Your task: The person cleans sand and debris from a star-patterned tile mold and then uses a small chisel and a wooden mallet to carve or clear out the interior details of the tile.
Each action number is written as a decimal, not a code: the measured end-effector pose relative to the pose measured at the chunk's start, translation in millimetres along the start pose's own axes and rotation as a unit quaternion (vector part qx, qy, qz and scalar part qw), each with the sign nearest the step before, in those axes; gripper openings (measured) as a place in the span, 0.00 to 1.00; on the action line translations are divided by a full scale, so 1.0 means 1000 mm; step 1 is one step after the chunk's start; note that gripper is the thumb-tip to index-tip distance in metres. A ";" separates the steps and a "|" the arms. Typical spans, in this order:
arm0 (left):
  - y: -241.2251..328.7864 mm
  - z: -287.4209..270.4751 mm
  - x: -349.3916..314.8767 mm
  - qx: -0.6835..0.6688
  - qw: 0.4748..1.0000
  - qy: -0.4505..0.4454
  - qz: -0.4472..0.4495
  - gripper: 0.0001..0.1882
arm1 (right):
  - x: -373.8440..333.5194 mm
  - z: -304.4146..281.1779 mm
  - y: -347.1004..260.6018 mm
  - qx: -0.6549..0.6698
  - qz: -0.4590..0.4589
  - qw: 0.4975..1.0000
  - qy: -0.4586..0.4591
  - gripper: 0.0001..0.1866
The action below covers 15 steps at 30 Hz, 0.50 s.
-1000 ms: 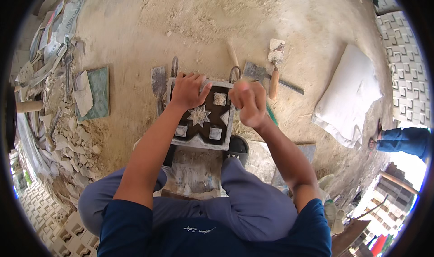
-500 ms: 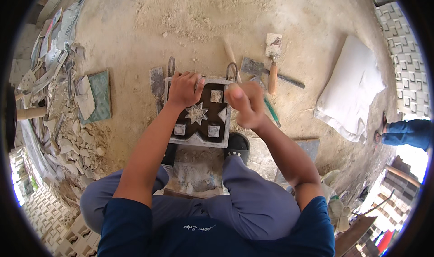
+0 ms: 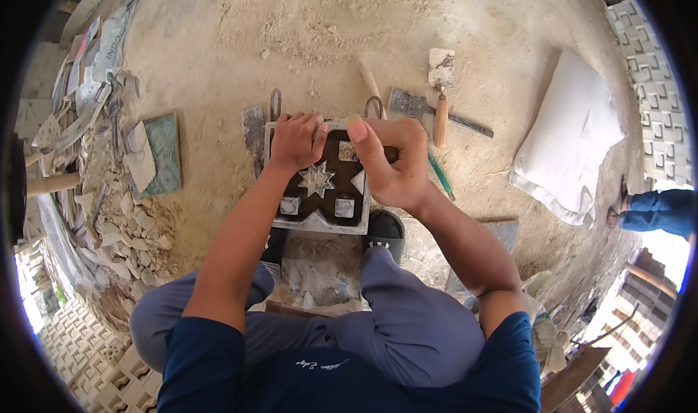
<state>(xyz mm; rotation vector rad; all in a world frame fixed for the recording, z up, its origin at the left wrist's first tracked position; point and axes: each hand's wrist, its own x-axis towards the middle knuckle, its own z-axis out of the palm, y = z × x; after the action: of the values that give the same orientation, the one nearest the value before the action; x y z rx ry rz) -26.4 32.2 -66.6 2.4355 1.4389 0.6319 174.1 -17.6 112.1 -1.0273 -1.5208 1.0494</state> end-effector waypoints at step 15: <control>-0.007 -0.001 -0.002 0.006 0.999 0.033 0.015 0.14 | 0.004 0.005 0.004 -0.055 0.082 0.995 0.002 0.24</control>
<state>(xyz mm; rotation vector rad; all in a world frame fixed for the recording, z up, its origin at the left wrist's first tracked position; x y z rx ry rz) -32.9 33.7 -68.7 2.4719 1.4365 0.7198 169.0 -13.2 108.9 -1.2477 -1.5247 1.0854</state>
